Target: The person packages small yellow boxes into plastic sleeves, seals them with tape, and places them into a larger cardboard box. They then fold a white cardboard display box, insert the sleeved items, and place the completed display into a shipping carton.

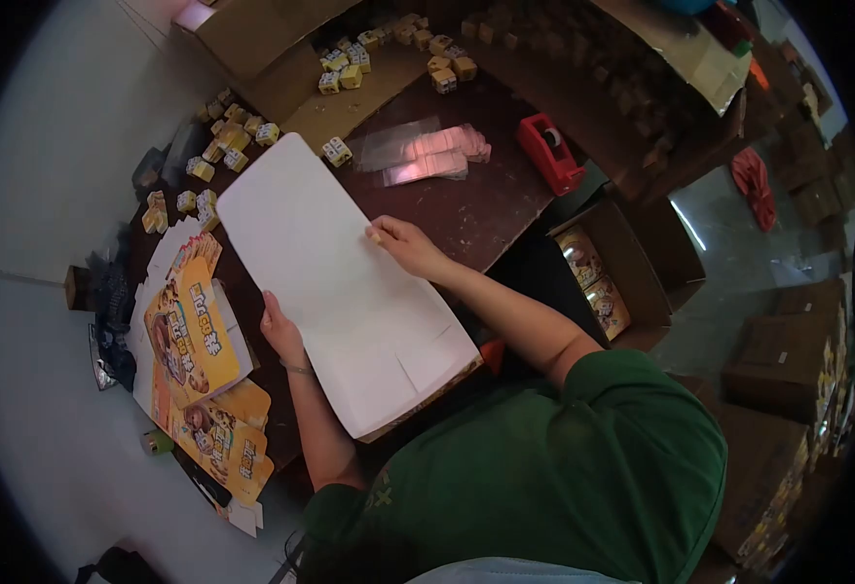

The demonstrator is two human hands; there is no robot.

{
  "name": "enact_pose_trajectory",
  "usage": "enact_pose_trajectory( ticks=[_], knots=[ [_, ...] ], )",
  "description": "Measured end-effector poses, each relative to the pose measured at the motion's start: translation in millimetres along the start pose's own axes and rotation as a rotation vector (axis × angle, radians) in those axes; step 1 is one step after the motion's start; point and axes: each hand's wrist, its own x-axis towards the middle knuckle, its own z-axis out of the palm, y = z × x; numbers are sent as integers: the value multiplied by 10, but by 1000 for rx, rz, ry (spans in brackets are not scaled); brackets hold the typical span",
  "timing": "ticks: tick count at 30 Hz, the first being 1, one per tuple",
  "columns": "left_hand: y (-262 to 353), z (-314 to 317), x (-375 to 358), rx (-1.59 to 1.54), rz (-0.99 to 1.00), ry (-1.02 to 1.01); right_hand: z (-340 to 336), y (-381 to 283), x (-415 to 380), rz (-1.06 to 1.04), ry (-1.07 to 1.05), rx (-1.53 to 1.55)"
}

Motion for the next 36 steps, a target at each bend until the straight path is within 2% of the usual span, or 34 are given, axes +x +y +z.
enact_pose_trajectory(
  ticks=[1, 2, 3, 5, 6, 8, 9, 11, 13, 14, 15, 16, 18, 20, 22, 25, 29, 32, 35, 36],
  knots=[
    [17, -84, 61, 7, -2, 47, 24, -23, -85, -78, 20, -9],
    [6, -131, 105, 15, -8, 96, 11, 12, -93, -12, -37, 62],
    [279, -84, 113, 303, -12, 271, -3, 6, -107, -16, -30, 27],
    [322, -230, 349, 360, 224, 414, -17, -31, -134, -26, -17, -45],
    [226, -387, 538, 315, 234, 365, -30, -19, -128, -22, -53, -52],
    [-258, -790, 1103, 408, 380, 315, -42, 65, -103, -17, -118, -69],
    [-252, -751, 1171, 453, 448, 288, -12, 97, -91, -123, -161, -25],
    [-267, -746, 1180, 356, 124, 296, 14, 176, -93, -145, -179, -119],
    [-355, -686, 1180, 252, 284, 375, -23, 92, -63, -198, -135, -145],
    [-35, -545, 953, 377, 202, 320, -83, 56, -10, -227, -117, -186],
    [41, -489, 865, 364, 217, 318, -159, 8, 69, -257, -102, -228],
    [64, -446, 807, 339, 224, 316, -292, -61, 198, -272, -33, -234],
    [103, -392, 709, 266, 235, 298, -699, -100, 636, -398, 181, -432],
    [133, -339, 626, 173, 228, 262, -1094, -43, 1198, -567, 502, -952],
    [197, -277, 505, 76, 209, 212, -1342, 39, 1537, -260, 421, -1211],
    [322, -167, 250, -36, 157, 160, -1542, -114, 1751, -96, 191, -1234],
    [317, -93, -397, -33, 31, 229, -1569, -108, 1562, -187, 351, -948],
    [297, 35, -961, 569, 327, 252, -1612, 43, 1370, -174, 505, -711],
    [620, 444, -1414, 591, 489, 35, -1631, -63, 1044, -218, 636, -433],
    [593, 565, -1468, 408, 432, -82, -1591, -144, 865, -195, 549, -100]
  ],
)
